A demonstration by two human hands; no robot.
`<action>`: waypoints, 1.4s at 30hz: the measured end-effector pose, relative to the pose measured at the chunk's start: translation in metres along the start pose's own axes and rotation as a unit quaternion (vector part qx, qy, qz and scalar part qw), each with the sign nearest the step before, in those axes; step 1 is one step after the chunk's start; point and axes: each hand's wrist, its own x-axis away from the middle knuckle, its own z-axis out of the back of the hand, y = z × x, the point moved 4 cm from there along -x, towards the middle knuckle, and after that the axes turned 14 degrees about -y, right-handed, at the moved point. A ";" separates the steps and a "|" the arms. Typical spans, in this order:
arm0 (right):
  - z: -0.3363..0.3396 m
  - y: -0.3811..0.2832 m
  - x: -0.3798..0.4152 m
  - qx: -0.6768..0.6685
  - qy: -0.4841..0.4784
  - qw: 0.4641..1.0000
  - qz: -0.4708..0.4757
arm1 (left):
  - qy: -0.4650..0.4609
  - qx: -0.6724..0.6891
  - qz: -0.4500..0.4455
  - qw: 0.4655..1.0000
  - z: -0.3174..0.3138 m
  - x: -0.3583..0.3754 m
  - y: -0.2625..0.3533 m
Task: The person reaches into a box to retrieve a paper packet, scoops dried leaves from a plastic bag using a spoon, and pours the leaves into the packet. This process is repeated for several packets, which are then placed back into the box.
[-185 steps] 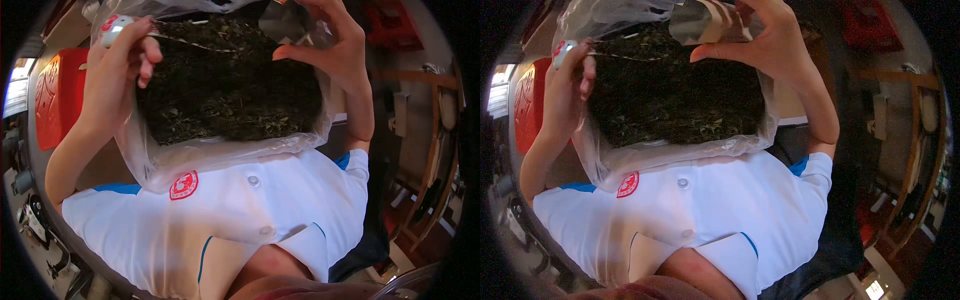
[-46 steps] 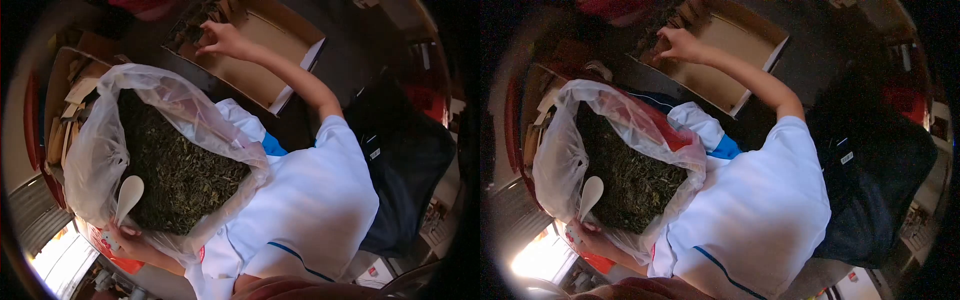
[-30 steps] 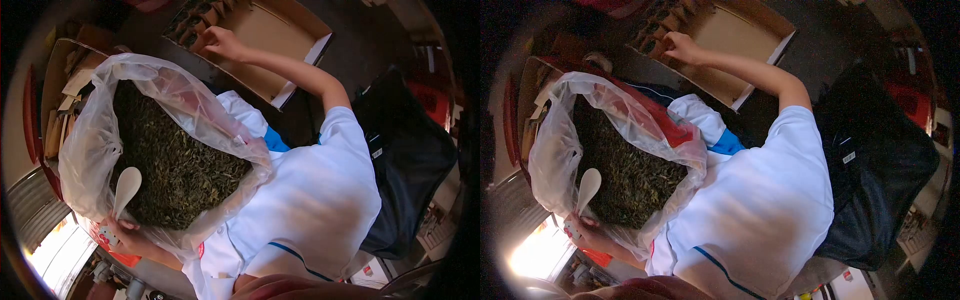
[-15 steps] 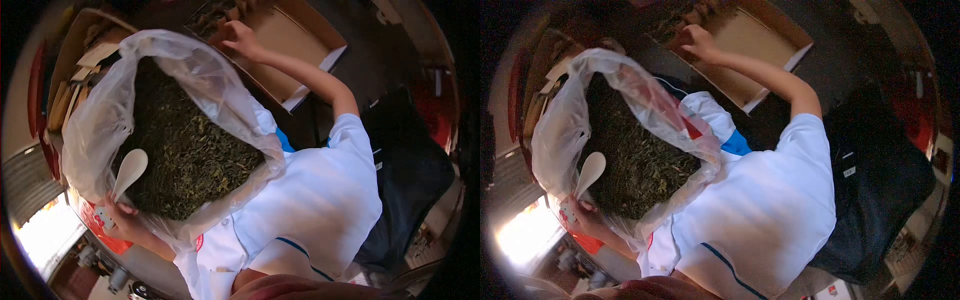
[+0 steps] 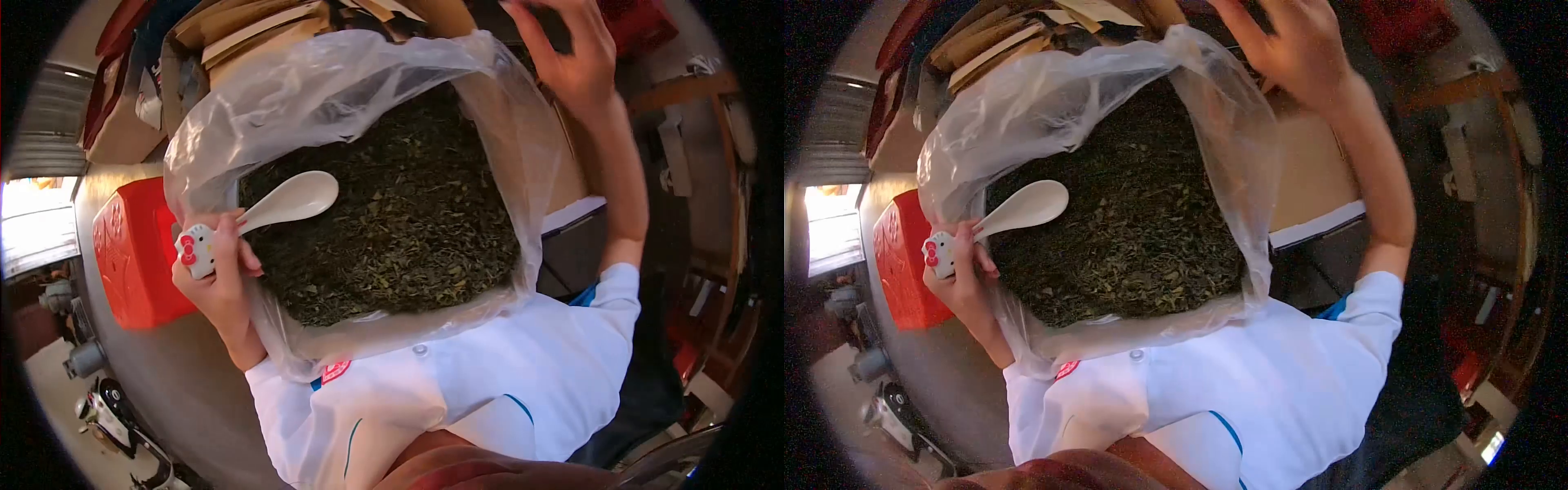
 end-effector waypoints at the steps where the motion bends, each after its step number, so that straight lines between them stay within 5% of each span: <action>1: -0.009 -0.003 -0.020 0.004 -0.034 0.999 0.040 | 0.007 0.000 0.002 1.000 -0.003 -0.001 0.004; 4: -0.034 -0.009 -0.070 0.006 -0.157 0.979 0.132 | 0.001 -0.001 -0.006 1.000 -0.001 0.002 -0.009; 10: -0.074 -0.009 -0.095 0.089 -0.242 0.940 0.222 | 0.013 0.023 -0.003 1.000 -0.001 0.002 -0.008; 16: -0.084 -0.008 -0.100 0.082 -0.273 0.934 0.217 | 0.007 0.029 -0.007 1.000 -0.002 0.001 -0.005; 22: -0.074 0.010 -0.104 -0.112 -0.296 0.934 0.168 | 0.001 0.025 -0.008 1.000 -0.001 0.001 -0.004; 26: -0.083 0.009 -0.103 -0.156 -0.315 0.931 0.100 | -0.008 0.016 -0.008 1.000 -0.002 0.000 -0.001; 30: -0.085 0.010 -0.105 -0.249 -0.416 0.874 -0.026 | -0.003 0.024 -0.012 1.000 0.000 0.001 -0.005; 33: -0.088 0.007 -0.107 -0.170 -0.340 0.917 0.122 | -0.009 0.025 -0.010 1.000 0.000 0.002 -0.005; 42: -0.087 0.014 -0.123 -0.254 -0.467 0.847 0.015 | -0.021 0.029 -0.020 0.999 0.002 0.002 -0.009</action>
